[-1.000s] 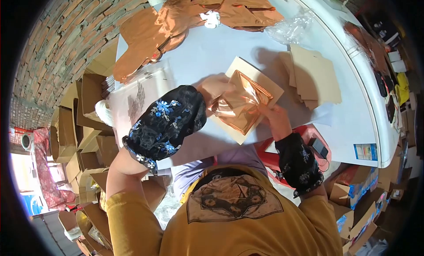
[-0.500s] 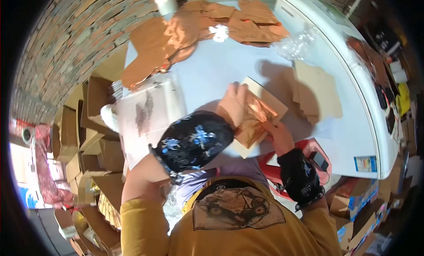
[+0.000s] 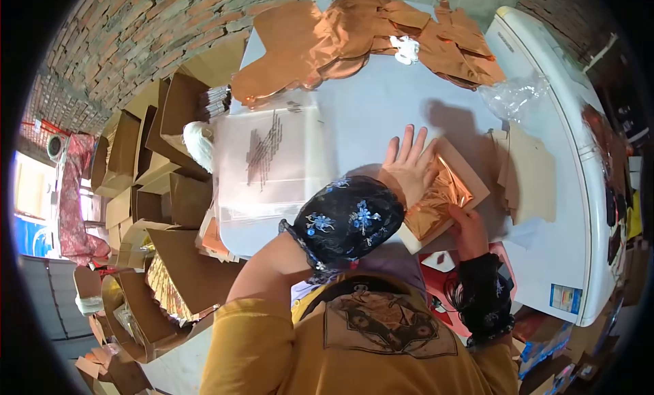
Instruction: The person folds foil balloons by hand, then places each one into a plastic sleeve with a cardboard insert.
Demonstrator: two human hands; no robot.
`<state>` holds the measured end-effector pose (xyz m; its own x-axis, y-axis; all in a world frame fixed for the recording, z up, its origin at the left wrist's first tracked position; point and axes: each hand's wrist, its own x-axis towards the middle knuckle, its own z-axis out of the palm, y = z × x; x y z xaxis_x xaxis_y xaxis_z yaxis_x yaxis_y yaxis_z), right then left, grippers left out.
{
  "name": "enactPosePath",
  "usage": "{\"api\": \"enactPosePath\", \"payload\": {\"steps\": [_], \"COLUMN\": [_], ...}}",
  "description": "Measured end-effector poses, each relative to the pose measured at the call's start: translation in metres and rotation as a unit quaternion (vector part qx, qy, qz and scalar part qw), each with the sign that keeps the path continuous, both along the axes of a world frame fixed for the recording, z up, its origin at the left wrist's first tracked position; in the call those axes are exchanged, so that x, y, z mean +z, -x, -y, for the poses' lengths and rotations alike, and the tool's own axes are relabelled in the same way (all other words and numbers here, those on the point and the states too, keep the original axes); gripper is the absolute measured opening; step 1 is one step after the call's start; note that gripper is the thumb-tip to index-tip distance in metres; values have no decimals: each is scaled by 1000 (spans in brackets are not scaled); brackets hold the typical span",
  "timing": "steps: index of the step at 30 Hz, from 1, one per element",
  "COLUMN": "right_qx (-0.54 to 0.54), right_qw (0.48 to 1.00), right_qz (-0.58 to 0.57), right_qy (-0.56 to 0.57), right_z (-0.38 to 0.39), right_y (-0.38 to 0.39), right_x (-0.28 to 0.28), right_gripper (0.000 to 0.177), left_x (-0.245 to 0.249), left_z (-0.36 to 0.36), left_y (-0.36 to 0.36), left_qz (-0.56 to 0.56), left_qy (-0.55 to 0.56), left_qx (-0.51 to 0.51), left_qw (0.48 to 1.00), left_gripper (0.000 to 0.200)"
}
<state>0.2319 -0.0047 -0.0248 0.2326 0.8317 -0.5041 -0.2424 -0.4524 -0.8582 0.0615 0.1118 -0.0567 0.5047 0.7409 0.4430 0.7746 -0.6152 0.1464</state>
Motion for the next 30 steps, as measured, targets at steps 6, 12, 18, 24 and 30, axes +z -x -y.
{"api": "enactPosePath", "payload": {"steps": [6,12,18,24,30], "right_qx": [17,-7,15,2,-26], "right_qw": [1000,998,994,994,979], "right_qz": [-6,-43,-77,-76,-134], "right_qy": [-22,-49,-79,-82,-149], "right_z": [-6,0,-4,1,16], "right_y": [-11,-4,-7,-18,-31], "right_x": [-11,-5,-7,-9,28], "right_gripper": [24,24,24,23,17], "left_x": [34,23,9,18,46], "left_z": [-2,15,39,47,54], "left_y": [24,209,225,211,166], "left_qz": [106,-40,-30,23,76], "left_qy": [22,13,-3,-28,-52], "left_qx": [29,311,311,274,206], "left_qw": [994,949,950,961,974], "left_gripper": [65,75,44,19,17]}}
